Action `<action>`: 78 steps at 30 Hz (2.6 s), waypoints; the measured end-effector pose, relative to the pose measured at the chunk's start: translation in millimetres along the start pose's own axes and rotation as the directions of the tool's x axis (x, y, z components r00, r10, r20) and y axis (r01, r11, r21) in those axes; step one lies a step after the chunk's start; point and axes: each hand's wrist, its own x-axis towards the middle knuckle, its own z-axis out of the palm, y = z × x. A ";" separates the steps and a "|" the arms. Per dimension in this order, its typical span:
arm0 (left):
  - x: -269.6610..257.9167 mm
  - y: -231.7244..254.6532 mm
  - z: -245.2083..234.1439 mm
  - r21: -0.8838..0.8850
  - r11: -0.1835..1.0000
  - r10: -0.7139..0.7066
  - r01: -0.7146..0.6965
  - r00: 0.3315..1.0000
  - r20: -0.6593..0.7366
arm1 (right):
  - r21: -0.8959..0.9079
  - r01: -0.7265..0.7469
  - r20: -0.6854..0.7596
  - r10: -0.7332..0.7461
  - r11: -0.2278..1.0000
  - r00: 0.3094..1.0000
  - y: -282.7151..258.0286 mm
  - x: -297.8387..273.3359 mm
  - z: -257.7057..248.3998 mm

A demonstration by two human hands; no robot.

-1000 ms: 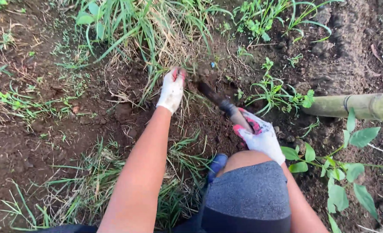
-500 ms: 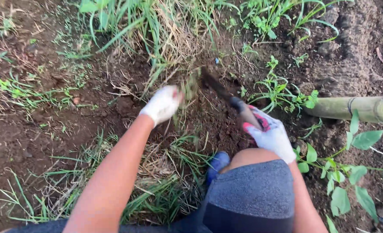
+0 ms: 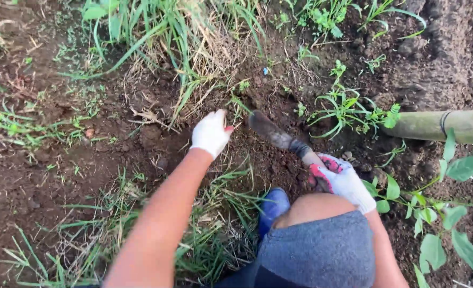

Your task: Removing weeds from a garden bed using a small hand tool and manual pulling.

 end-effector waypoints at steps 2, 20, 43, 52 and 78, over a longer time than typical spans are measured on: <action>28.5 -2.4 28.1 -0.056 0.997 0.040 -0.051 0.984 -0.172 | 0.031 -0.044 -0.017 0.044 0.999 0.999 -11.6 -4.8 6.6; 14.2 11.7 47.5 -0.047 0.997 0.043 -0.057 0.966 -0.254 | 0.165 -0.196 0.033 0.193 0.967 0.981 -21.9 14.5 45.0; -34.8 -125.3 76.8 -0.533 0.833 -0.455 0.148 0.731 -0.509 | -0.414 -0.029 0.217 0.130 0.910 0.967 -96.4 -6.2 156.1; -74.1 -127.1 35.4 -0.979 0.203 -0.532 0.030 0.842 -0.085 | -0.335 -0.047 0.293 0.151 0.941 0.944 -100.1 -11.1 158.9; 138.3 -37.0 58.3 -0.331 0.943 -0.140 -0.030 0.867 -0.478 | 0.214 -0.101 -0.040 0.112 0.972 0.993 -52.0 55.5 72.1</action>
